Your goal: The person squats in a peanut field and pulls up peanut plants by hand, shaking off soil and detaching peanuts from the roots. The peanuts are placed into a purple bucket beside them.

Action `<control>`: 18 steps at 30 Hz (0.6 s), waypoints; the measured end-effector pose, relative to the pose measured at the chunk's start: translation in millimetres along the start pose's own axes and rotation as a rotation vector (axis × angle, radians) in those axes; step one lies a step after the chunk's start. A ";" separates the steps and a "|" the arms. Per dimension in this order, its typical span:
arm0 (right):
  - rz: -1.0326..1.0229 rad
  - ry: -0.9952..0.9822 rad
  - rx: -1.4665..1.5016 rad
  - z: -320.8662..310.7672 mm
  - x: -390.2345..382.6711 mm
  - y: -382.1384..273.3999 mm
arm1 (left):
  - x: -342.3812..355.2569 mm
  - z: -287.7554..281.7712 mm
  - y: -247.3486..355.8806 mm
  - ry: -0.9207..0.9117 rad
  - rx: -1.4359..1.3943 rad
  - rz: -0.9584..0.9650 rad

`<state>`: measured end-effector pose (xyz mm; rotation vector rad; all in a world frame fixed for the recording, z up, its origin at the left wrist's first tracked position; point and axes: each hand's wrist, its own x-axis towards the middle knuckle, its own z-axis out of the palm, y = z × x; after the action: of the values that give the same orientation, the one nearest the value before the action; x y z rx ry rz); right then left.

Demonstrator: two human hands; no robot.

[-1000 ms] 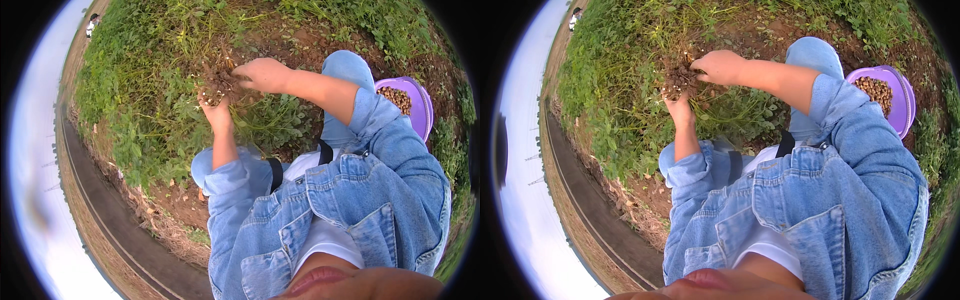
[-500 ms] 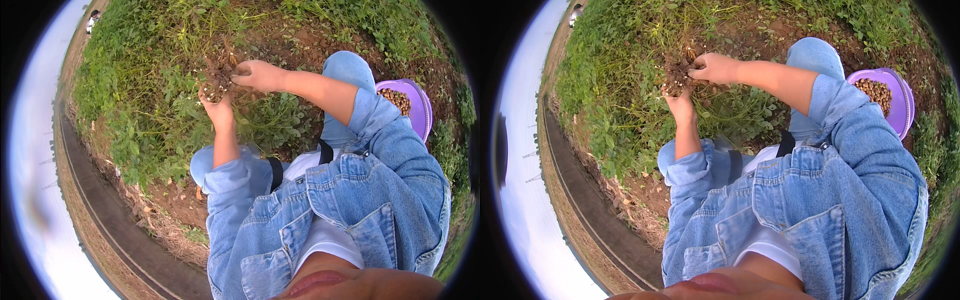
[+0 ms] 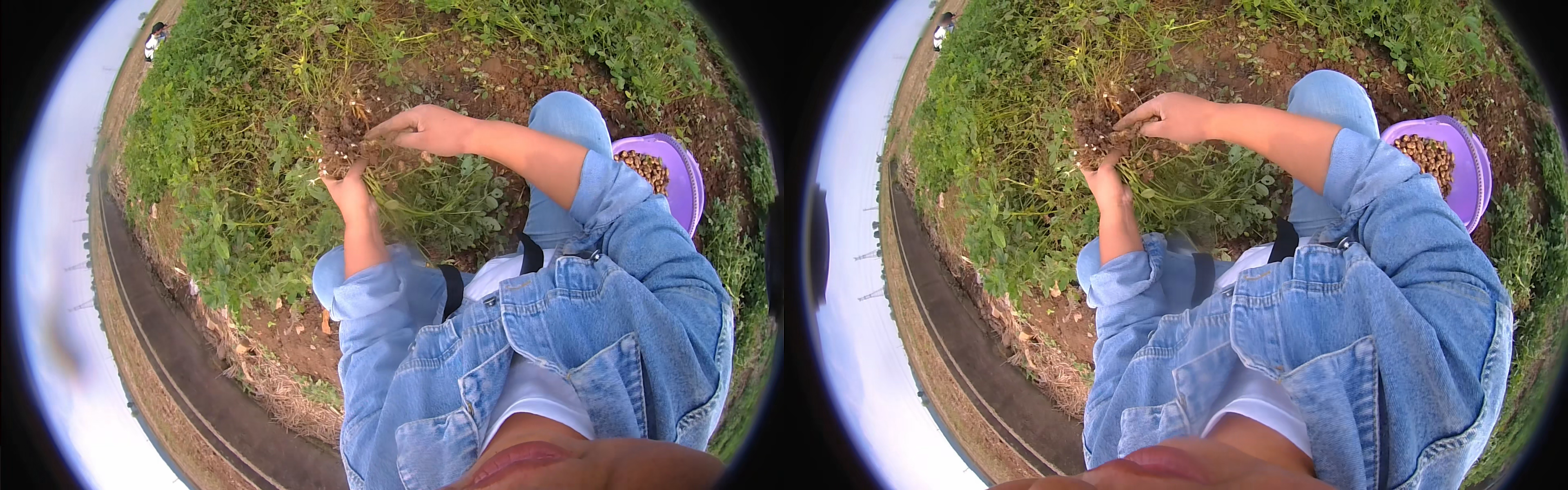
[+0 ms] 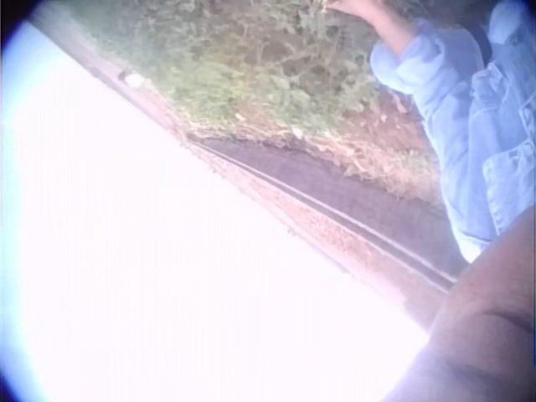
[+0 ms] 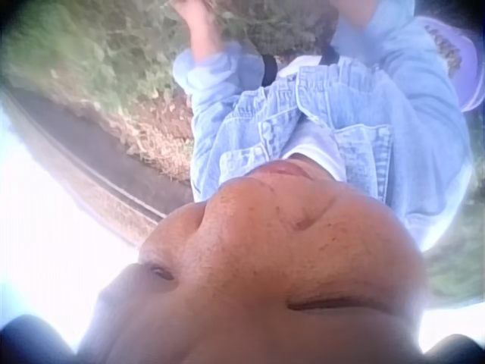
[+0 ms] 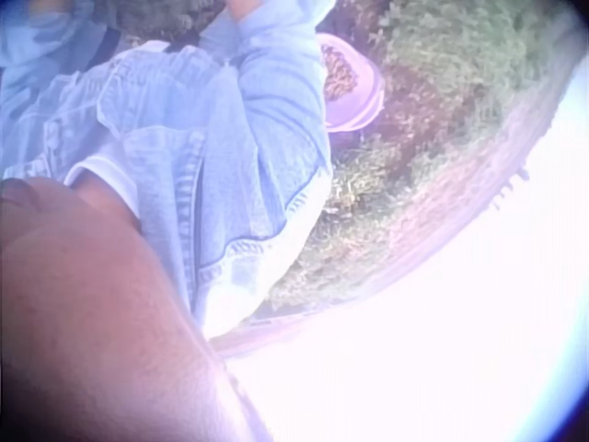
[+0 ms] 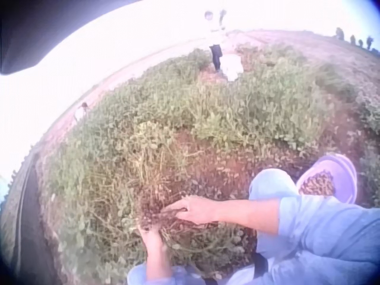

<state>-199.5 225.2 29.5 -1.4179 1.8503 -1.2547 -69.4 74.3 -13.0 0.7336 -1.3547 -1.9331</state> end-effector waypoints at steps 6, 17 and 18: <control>0.143 -0.150 -0.508 -16.4 -13.5 -7.2 | 19.8 -41.8 0.4 0.095 -0.155 -0.063; 0.134 -0.022 0.265 -11.5 -9.9 -0.6 | 34.1 -57.1 -16.6 -0.022 -0.341 -0.201; 0.068 -0.107 -0.010 -7.8 -5.6 8.8 | 24.0 -39.8 -10.9 -0.008 -0.304 -0.124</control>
<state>-208.1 233.6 24.6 -1.3873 1.8193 -1.1168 -56.5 35.3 -37.3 0.6727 -1.0066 -2.1789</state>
